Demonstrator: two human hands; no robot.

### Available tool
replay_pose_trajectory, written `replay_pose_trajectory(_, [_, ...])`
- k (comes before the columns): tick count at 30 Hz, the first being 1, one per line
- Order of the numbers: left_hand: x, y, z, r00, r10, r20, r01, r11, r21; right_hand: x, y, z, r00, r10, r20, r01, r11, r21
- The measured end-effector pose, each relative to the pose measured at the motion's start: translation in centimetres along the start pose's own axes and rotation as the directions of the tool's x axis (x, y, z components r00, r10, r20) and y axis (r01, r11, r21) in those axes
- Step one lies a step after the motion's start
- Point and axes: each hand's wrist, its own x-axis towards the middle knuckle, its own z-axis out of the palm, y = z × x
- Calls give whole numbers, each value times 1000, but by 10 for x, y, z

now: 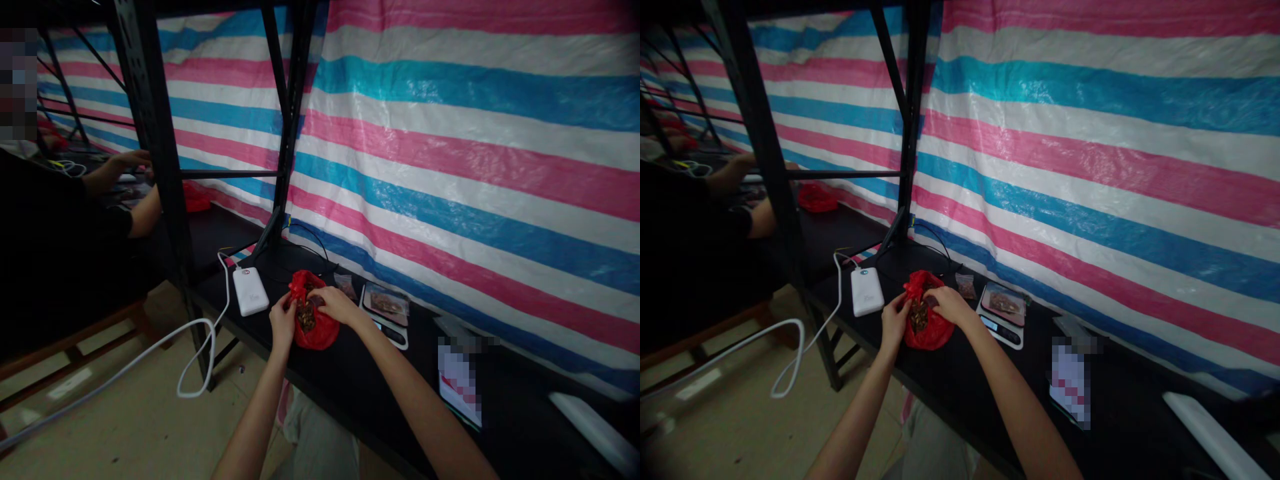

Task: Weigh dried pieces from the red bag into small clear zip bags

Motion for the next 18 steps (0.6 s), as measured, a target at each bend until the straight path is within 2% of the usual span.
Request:
replay_pose_trajectory(3, [0,6,6,999,6,-31,-7,999,-44,-1,10,8,996,86,-16,-80,968,239])
replay_pose_trajectory(8, [1,17,10,991,39,-127,-58,986,-154,0,21,29,985,153,-76,-79,805,588])
replay_pose_trajectory(13, [2,27,16,987,54,-151,-82,978,-189,-1,20,44,971,201,-128,-44,678,734])
replay_pose_trajectory(16, [5,33,14,986,86,-140,-110,979,-174,-8,19,42,949,247,-194,-1,618,786])
replay_pose_trajectory(18, [6,40,8,984,136,-116,-152,978,-145,-18,21,35,926,282,-252,31,608,794])
